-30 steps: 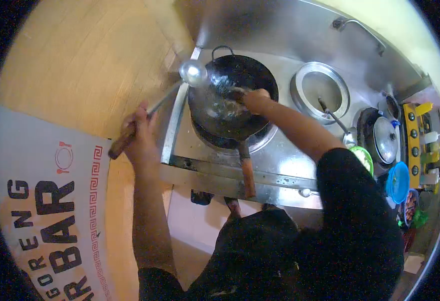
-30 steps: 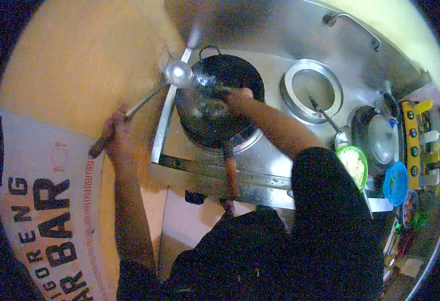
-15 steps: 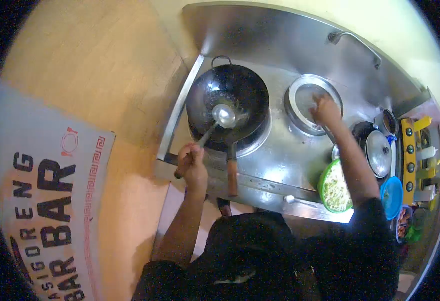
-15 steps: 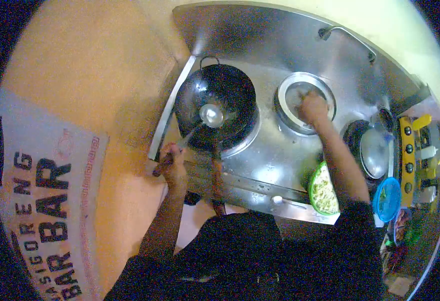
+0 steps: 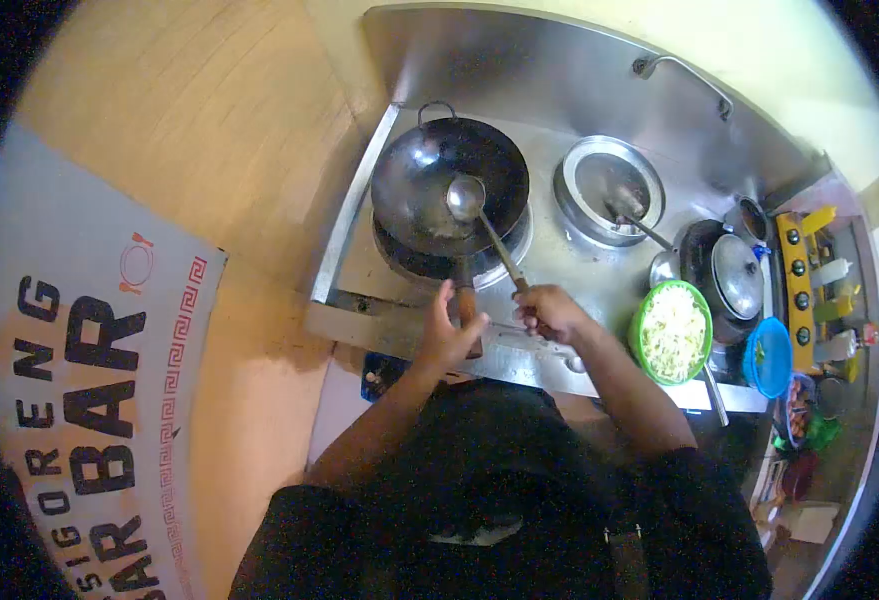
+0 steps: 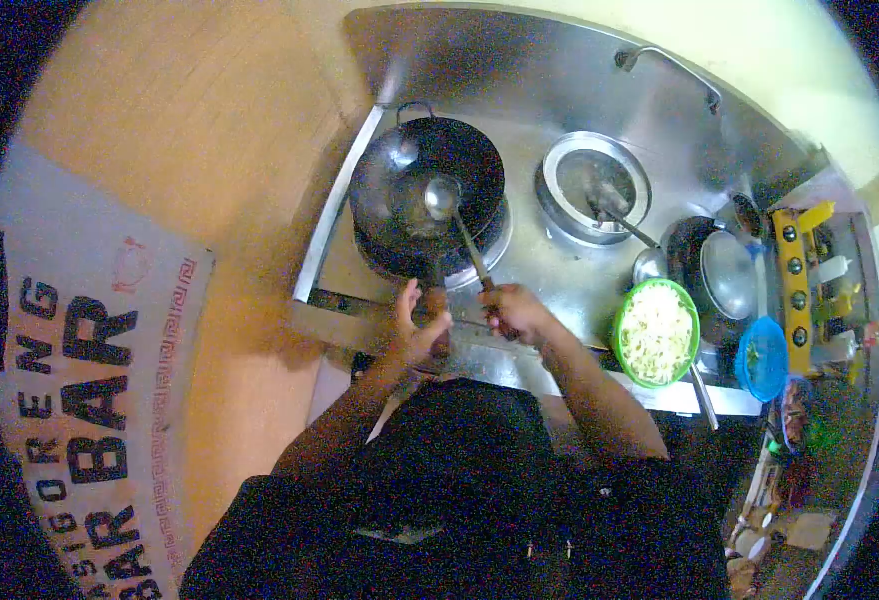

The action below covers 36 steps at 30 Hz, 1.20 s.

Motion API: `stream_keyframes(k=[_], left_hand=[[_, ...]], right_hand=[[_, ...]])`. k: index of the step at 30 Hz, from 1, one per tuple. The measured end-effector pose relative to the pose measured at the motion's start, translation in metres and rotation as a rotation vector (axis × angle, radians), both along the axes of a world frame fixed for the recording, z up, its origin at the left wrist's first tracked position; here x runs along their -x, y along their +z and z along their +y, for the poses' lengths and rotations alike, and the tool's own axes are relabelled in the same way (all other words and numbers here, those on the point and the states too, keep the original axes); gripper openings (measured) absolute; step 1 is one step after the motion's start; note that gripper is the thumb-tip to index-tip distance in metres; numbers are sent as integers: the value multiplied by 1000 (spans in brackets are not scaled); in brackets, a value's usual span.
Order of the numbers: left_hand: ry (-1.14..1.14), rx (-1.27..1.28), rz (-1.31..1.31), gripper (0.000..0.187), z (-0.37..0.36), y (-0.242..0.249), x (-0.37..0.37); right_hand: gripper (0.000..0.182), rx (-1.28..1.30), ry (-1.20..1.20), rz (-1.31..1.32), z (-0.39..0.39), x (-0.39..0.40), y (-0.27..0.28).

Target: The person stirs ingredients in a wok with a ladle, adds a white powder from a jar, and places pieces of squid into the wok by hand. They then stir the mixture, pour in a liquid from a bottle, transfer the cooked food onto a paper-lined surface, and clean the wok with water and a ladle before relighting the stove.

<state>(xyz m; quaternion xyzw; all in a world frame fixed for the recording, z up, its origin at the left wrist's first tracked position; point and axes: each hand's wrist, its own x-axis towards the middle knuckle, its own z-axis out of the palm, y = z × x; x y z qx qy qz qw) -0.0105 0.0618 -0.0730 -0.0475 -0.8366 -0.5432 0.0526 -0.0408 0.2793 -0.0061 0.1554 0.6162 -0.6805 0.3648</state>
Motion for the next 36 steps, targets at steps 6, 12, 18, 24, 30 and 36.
stream_keyframes(k=[6, 12, 18, 24, 30, 36], left_hand=[[-144, -981, -1100, 25, 6, -52, 13], [-321, -1038, -1177, 20, -54, -44, 15], [-429, -552, -994, 17, -140, -9, 8], [-382, -248, -817, 12, -163, 21, 2], [-379, -70, -661, 16, -174, -40, -2], [-162, 230, -273, 27, -163, -26, -43]], right_hand=[[27, -1020, 224, 700, -4, 12, 12], [31, -1054, 119, 673, -16, -12, 17], [50, -1027, -57, 685, -26, -45, 16], [54, -1032, -43, 712, -23, -80, 29], [57, -1124, 20, 613, -16, -131, 37], [57, -1116, 49, 435, -20, -190, 56]])
